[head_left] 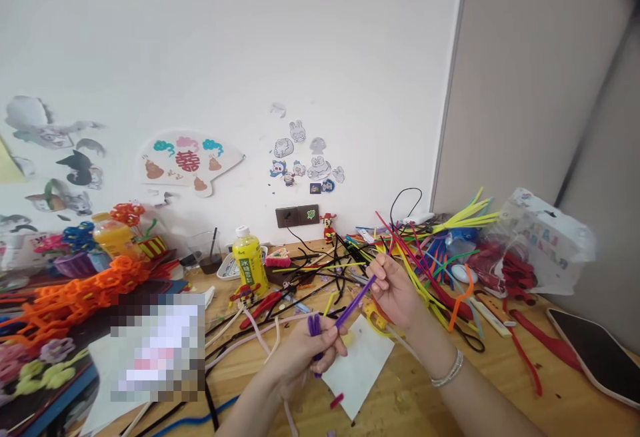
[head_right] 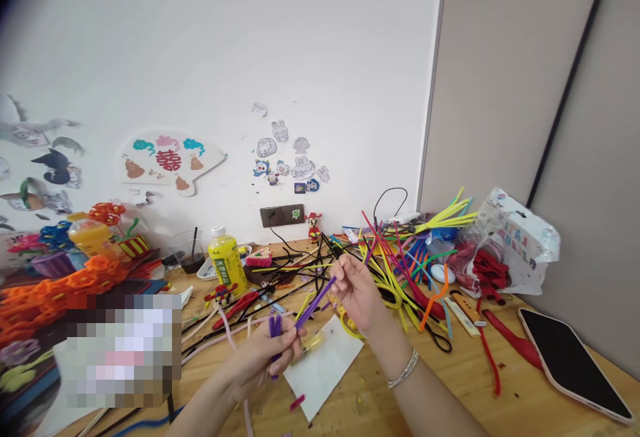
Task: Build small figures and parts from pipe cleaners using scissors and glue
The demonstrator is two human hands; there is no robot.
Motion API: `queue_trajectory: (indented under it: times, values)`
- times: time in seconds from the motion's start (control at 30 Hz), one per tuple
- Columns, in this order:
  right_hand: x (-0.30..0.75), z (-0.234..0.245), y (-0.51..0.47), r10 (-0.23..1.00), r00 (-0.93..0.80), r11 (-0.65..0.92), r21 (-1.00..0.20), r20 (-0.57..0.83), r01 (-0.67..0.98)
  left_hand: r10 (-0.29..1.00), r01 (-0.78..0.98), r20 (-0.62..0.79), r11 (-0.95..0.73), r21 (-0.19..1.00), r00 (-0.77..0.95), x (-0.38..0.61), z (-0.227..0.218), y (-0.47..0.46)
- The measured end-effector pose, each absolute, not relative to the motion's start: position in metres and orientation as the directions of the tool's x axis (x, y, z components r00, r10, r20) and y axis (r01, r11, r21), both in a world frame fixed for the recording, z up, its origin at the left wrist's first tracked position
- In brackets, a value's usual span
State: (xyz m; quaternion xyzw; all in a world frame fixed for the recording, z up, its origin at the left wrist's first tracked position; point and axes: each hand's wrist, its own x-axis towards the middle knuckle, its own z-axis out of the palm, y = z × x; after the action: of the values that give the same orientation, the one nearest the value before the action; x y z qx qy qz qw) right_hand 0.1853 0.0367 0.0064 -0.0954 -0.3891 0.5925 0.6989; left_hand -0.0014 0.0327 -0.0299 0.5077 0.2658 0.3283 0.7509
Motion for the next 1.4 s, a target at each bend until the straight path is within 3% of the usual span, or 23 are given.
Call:
queue_trajectory:
  times: [0.23, 0.5, 0.83, 0.97, 1.03, 1.17, 1.27, 1.4]
  values:
    - [0.188, 0.002, 0.04, 0.91, 0.037, 0.281, -0.55, 0.412, -0.787, 0.824, -0.177, -0.074, 0.208, 0.962, 0.562, 0.001, -0.029, 0.032]
    - [0.184, 0.001, 0.042, 0.905, 0.077, 0.313, -0.532, 0.419, -0.786, 0.805, -0.197, -0.043, 0.196, 0.961, 0.591, 0.004, -0.03, 0.032]
    - [0.17, -0.005, 0.039, 0.906, -0.023, 0.319, -0.718, 0.423, -0.619, 0.827, -0.224, -0.007, 0.16, 0.961, 0.562, 0.004, -0.032, 0.033]
    - [0.171, -0.009, 0.04, 0.909, -0.033, 0.367, -0.833, 0.416, -0.414, 0.91, -0.094, 0.059, -0.022, 0.995, 0.41, -0.001, -0.025, 0.037]
    - [0.172, -0.009, 0.039, 0.9, -0.083, 0.394, -0.879, 0.428, -0.267, 0.933, 0.053, 0.173, -0.2, 0.978, 0.316, -0.007, -0.021, 0.038]
    - [0.166, -0.007, 0.032, 0.856, -0.267, 0.46, -0.888, 0.443, 0.004, 0.873, 0.27, 0.453, -0.487, 0.831, 0.182, -0.015, -0.015, 0.037]
    - [0.16, -0.008, 0.028, 0.818, -0.384, 0.504, -0.856, 0.429, 0.117, 0.809, 0.295, 0.556, -0.587, 0.754, 0.19, -0.016, -0.013, 0.033]
    - [0.156, -0.012, 0.027, 0.788, -0.469, 0.506, -0.853, 0.399, 0.124, 0.774, 0.208, 0.57, -0.627, 0.751, 0.276, -0.014, -0.011, 0.03]
